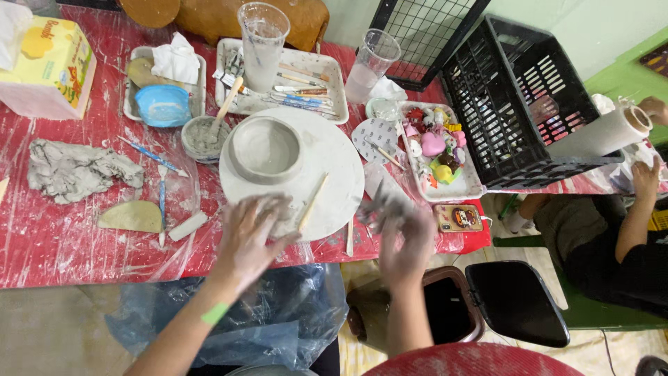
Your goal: The person shapes a small clay figure by hand at a work table, pinching and forming clay pieces and attaching them together. They use a wooden modeling tool and a small brush to refine and smooth the clay sculpture, occasionally dipping the brush in a cup of water.
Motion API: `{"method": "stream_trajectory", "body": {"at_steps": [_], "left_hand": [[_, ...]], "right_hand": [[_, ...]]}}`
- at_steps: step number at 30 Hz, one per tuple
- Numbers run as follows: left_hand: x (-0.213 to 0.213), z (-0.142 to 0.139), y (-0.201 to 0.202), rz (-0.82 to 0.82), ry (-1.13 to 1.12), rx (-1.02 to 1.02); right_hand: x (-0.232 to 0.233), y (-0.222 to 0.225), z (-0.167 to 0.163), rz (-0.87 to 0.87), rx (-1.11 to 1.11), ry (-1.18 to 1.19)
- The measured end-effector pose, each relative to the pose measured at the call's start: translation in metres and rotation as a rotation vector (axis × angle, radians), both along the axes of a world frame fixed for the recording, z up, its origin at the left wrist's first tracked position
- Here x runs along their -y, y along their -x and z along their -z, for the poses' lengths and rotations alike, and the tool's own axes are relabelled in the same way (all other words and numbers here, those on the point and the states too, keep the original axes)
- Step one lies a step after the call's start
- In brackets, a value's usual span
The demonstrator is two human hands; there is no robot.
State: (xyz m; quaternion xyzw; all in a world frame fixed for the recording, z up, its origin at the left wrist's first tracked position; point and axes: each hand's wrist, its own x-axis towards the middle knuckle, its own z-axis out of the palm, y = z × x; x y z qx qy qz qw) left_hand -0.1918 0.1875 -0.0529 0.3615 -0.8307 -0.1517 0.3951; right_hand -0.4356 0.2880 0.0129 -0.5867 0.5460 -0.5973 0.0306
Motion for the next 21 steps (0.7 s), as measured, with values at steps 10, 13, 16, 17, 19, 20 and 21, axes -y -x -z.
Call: {"method": "stream_trajectory", "body": {"at_steps": [10, 13, 16, 17, 19, 20, 21], "left_hand": [[-0.069, -0.013, 0.022, 0.695, -0.974, -0.776], [-0.068, -0.021, 0.02, 0.864, -1.283, -0.853], [-0.064, -0.027, 0.011, 0.914, -1.225, -0.701], [-0.062, -0.029, 0.006, 0.919, -1.2, -0.648], [-0.057, -0.03, -0.005, 1.058, -0.971, -0.676], [-0.055, -0.03, -0.008, 1.122, -0.854, -0.69], [-0.054, -0.03, -0.009, 1.052, -0.889, -0.614]], "right_hand": [[-0.046, -0.08, 0.127, -0.165, 0.013, 0.508], [-0.045, -0.079, 0.123, -0.19, -0.013, 0.469], [-0.058, -0.079, 0.107, -0.135, -0.127, 0.296], [-0.06, -0.081, 0.102, -0.1, -0.16, 0.247], [-0.06, -0.086, 0.093, -0.084, -0.211, 0.211], [-0.06, -0.087, 0.09, -0.078, -0.238, 0.193], [-0.06, -0.087, 0.087, -0.117, -0.31, 0.164]]}}
